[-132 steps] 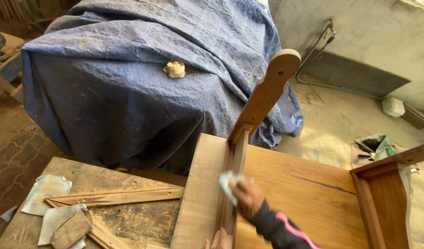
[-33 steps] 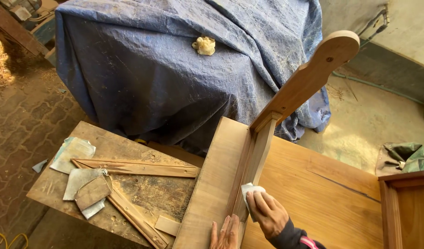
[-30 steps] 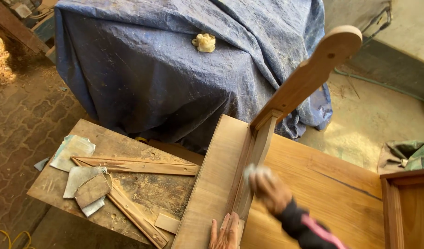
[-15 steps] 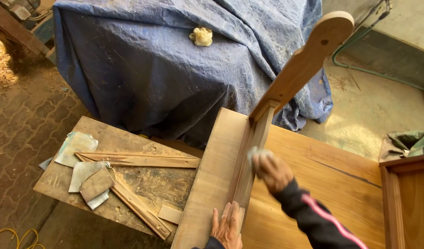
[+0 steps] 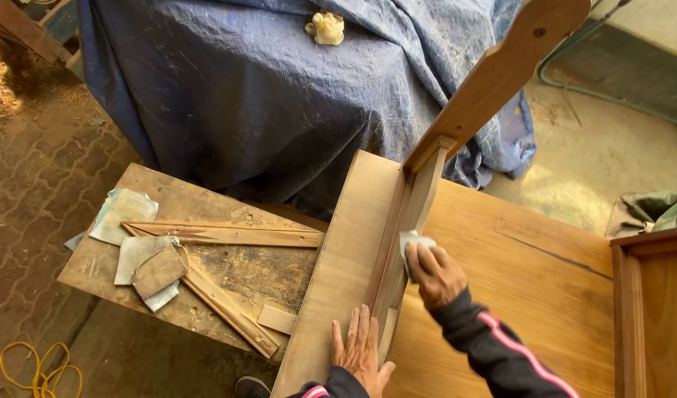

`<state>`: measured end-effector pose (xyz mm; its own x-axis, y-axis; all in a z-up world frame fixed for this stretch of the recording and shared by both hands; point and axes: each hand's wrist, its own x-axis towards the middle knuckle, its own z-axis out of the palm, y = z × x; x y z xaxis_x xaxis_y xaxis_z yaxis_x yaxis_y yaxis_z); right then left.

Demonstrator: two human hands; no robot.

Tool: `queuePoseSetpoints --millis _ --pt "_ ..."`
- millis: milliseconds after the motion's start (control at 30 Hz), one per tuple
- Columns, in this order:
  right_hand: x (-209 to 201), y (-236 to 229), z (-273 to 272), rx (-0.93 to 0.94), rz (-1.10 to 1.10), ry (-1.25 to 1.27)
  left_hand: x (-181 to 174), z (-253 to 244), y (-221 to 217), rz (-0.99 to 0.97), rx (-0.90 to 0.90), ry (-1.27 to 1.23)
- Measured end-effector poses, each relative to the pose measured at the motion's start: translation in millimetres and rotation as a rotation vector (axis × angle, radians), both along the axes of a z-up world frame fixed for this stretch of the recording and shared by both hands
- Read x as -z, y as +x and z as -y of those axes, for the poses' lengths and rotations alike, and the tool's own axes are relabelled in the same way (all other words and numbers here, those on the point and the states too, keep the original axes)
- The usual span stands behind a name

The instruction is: Sanding a wooden furniture piece using a piece of sandpaper.

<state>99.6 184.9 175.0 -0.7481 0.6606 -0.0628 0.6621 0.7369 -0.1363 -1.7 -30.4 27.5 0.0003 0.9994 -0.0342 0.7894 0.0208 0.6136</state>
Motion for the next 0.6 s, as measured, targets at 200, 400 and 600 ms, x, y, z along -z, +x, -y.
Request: queuePoseSetpoints --millis 200,400,600 --pt "-11 21 87 -0.353 -0.282 0.185 -36 4 -28 0.143 0.075 -0.324" --pt "-27 -3 38 -0.273 -0.312 0.299 -25 18 -23 0.053 0.107 -0.127" --pt "-25 14 117 -0.116 -0.319 -0.126 -87 22 -56 0.092 0.137 -0.367"
